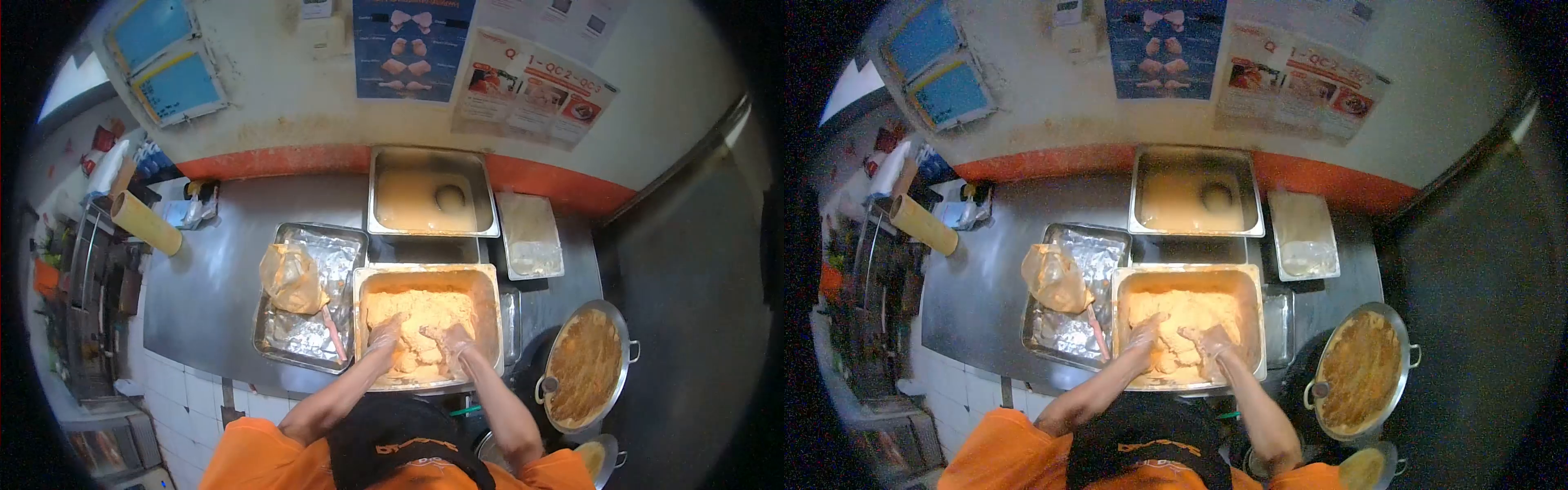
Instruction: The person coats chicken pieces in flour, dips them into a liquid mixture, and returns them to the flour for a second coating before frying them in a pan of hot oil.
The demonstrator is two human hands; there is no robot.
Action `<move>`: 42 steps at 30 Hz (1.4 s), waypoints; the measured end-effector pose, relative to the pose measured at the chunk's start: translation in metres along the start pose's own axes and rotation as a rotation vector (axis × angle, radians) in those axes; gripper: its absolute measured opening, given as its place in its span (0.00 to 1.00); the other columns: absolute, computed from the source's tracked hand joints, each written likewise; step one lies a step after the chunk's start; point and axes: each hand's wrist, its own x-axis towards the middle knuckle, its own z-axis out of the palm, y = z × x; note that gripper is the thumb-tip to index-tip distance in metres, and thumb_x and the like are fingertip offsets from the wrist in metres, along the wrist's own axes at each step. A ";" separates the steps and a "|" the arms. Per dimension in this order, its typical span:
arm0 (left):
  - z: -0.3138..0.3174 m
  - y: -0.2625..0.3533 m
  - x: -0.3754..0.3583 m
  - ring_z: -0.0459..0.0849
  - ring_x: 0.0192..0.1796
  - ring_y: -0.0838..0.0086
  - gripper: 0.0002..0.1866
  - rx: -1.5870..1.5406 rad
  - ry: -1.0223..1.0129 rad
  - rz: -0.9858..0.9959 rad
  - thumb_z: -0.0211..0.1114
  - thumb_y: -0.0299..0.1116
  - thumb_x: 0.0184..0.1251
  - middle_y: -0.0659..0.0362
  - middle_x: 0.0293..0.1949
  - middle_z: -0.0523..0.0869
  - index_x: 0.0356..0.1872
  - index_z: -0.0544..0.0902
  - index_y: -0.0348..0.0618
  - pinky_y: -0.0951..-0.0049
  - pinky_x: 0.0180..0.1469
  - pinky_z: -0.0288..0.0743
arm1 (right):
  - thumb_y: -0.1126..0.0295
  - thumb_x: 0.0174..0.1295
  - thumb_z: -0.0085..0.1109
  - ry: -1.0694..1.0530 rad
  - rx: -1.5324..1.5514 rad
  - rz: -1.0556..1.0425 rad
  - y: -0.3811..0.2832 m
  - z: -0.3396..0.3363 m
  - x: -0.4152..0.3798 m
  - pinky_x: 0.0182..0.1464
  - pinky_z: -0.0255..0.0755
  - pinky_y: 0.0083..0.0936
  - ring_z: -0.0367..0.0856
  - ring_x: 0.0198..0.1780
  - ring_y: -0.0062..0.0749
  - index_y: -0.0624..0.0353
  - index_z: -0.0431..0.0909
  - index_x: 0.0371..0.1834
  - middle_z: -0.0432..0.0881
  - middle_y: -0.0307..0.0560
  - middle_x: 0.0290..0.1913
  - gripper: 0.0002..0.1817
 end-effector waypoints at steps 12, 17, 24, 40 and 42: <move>-0.020 0.024 -0.079 0.74 0.68 0.66 0.27 0.372 -0.410 0.618 0.46 0.50 0.81 0.57 0.67 0.74 0.72 0.64 0.46 0.64 0.66 0.72 | 0.53 0.58 0.67 0.248 -0.734 -0.298 -0.040 -0.051 0.006 0.51 0.78 0.40 0.86 0.48 0.45 0.70 0.80 0.52 0.87 0.61 0.42 0.29; 0.007 0.018 -0.009 0.77 0.61 0.69 0.27 -0.053 -0.105 -0.039 0.56 0.48 0.77 0.57 0.62 0.77 0.68 0.70 0.42 0.64 0.58 0.77 | 0.59 0.61 0.61 -0.033 -0.766 -0.145 0.056 -0.024 0.087 0.47 0.77 0.41 0.87 0.45 0.48 0.72 0.81 0.43 0.86 0.64 0.37 0.22; -0.011 -0.014 0.033 0.82 0.56 0.68 0.22 -0.055 -0.306 0.005 0.60 0.45 0.74 0.58 0.54 0.83 0.62 0.76 0.46 0.61 0.57 0.79 | 0.61 0.58 0.65 0.301 -0.412 0.021 -0.032 0.004 -0.006 0.49 0.76 0.38 0.85 0.44 0.41 0.69 0.84 0.37 0.87 0.58 0.38 0.18; -0.013 0.024 -0.003 0.82 0.55 0.66 0.35 -0.024 -0.086 0.035 0.68 0.52 0.66 0.55 0.59 0.79 0.67 0.70 0.42 0.60 0.53 0.82 | 0.47 0.52 0.68 0.377 -1.107 -0.152 -0.039 -0.003 0.027 0.52 0.78 0.41 0.84 0.51 0.55 0.65 0.84 0.46 0.85 0.67 0.45 0.31; -0.005 0.029 -0.001 0.83 0.54 0.65 0.35 0.033 -0.027 0.065 0.68 0.52 0.66 0.55 0.57 0.80 0.67 0.71 0.41 0.60 0.51 0.83 | 0.48 0.51 0.68 0.224 -0.967 0.021 -0.014 -0.007 0.054 0.52 0.78 0.41 0.85 0.49 0.55 0.66 0.84 0.46 0.85 0.68 0.44 0.30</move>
